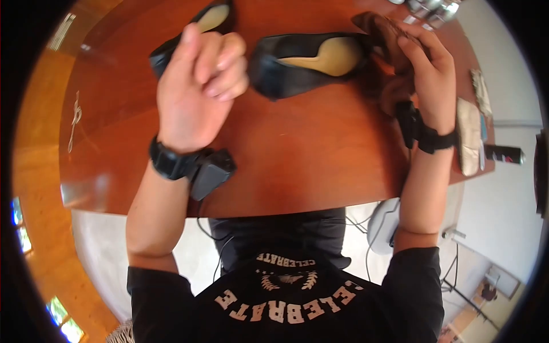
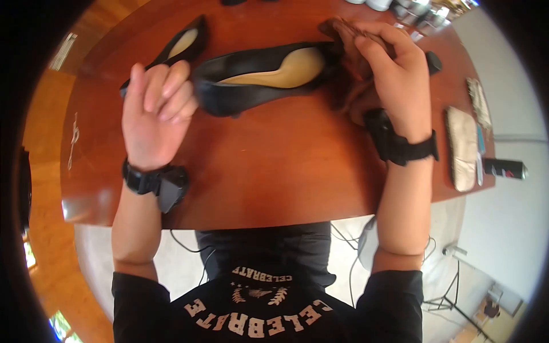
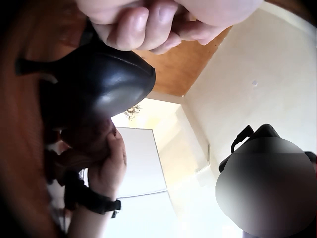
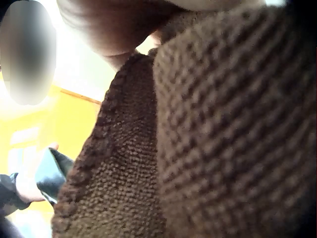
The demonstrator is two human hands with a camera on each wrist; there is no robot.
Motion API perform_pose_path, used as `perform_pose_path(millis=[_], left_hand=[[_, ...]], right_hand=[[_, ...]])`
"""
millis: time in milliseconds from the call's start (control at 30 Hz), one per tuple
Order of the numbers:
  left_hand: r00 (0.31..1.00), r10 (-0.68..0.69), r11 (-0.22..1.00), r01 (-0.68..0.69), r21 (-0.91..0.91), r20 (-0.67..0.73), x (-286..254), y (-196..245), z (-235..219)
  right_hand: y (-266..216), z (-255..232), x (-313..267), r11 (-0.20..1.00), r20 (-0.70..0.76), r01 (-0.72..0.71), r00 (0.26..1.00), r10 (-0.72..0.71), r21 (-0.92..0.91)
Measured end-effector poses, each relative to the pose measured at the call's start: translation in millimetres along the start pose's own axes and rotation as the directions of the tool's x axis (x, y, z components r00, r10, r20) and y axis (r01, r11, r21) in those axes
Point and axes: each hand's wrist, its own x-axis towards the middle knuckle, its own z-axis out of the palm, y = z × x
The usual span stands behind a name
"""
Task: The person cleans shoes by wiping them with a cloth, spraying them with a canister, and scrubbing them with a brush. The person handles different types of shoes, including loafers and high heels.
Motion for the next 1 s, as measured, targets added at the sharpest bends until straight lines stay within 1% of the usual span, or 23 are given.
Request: perform_pose_path(millis=[33,67,133,167,200,233,267,300,367,400,433,500,567,600,700,800,833,967,1000], left_hand=[[0.999,0.021,0.999,-0.020,0.049,-0.032,-0.9,-0.3,0.9],[0.995,0.042,0.992,-0.031,0.121,-0.094,-1.7,-0.2,4.9],[0.982,0.070,0.975,-0.031,0.219,-0.174,-2.4,-1.3,4.3],[0.969,0.097,0.965,-0.036,0.259,-0.226,-2.8,-3.8,5.2],[0.964,0.134,0.940,-0.051,0.338,-0.228,-2.4,-7.0,5.5],[0.958,0.172,0.907,-0.065,0.415,-0.227,-1.9,-10.8,5.4],[0.951,0.212,0.868,-0.078,0.490,-0.223,-1.3,-15.0,6.3],[0.943,0.229,0.848,-0.073,0.525,-0.240,-0.9,-19.6,8.5],[0.923,0.270,0.802,-0.058,0.594,-0.274,-0.5,-28.2,12.9],[0.942,0.231,0.790,-0.036,0.612,-0.242,-1.8,-29.0,9.6],[0.959,0.191,0.775,-0.014,0.632,-0.212,-3.2,-26.1,5.2],[0.977,0.124,0.757,0.021,0.653,-0.175,-5.6,-25.6,5.3],[0.983,0.071,0.757,0.056,0.651,-0.168,-5.1,-28.0,18.9],[0.988,0.046,0.766,0.059,0.640,-0.147,-6.1,-28.4,16.0],[0.980,-0.020,0.771,0.142,0.621,-0.200,-9.5,-33.1,10.2],[0.978,-0.069,0.765,0.178,0.619,-0.195,-8.7,-31.9,6.8],[0.977,-0.062,0.770,0.176,0.613,-0.202,-8.5,-32.5,8.1],[0.976,-0.044,0.784,0.165,0.599,-0.211,-8.3,-33.8,11.5],[0.977,-0.040,0.785,0.161,0.599,-0.209,-8.1,-33.6,11.5]], right_hand=[[1.1,-3.1,3.2,0.997,-0.058,-0.002,0.998,0.006,0.082],[1.2,-7.6,5.8,0.997,-0.107,0.018,0.994,-0.011,0.068],[1.2,-14.0,10.5,0.997,-0.199,0.061,0.979,-0.050,0.050],[0.5,-14.3,12.0,0.995,-0.219,0.052,0.975,-0.033,0.081],[-0.2,-13.2,12.9,0.993,-0.236,0.044,0.972,-0.016,0.113],[0.1,-12.9,13.6,0.988,-0.254,0.036,0.967,0.002,0.147],[3.2,-14.3,13.8,0.991,-0.253,0.059,0.967,-0.026,0.123],[6.5,-17.0,15.7,0.997,-0.243,0.080,0.967,-0.082,-0.019],[15.2,-16.8,20.3,0.995,-0.190,0.097,0.977,-0.097,-0.008],[17.1,-16.0,17.8,0.994,-0.170,0.097,0.980,-0.104,-0.046],[6.4,-12.4,12.1,0.982,-0.122,0.094,0.986,-0.115,-0.165],[34.9,-14.1,18.1,0.947,0.059,0.180,0.984,-0.170,-0.265],[31.8,-14.2,15.5,0.947,0.209,0.077,0.978,-0.011,-0.313],[33.8,-13.0,14.1,0.924,0.233,0.088,0.972,0.002,-0.373],[25.1,-10.1,10.9,0.911,0.265,0.098,0.964,0.013,-0.401],[23.3,-10.6,10.8,0.885,0.286,0.094,0.957,0.045,-0.455],[27.5,-11.4,11.6,0.864,0.285,0.096,0.957,0.057,-0.493],[36.3,-15.7,14.0,0.836,0.204,0.019,0.972,0.112,-0.549],[38.5,-17.2,14.8,0.847,0.156,0.015,0.984,0.081,-0.531]])
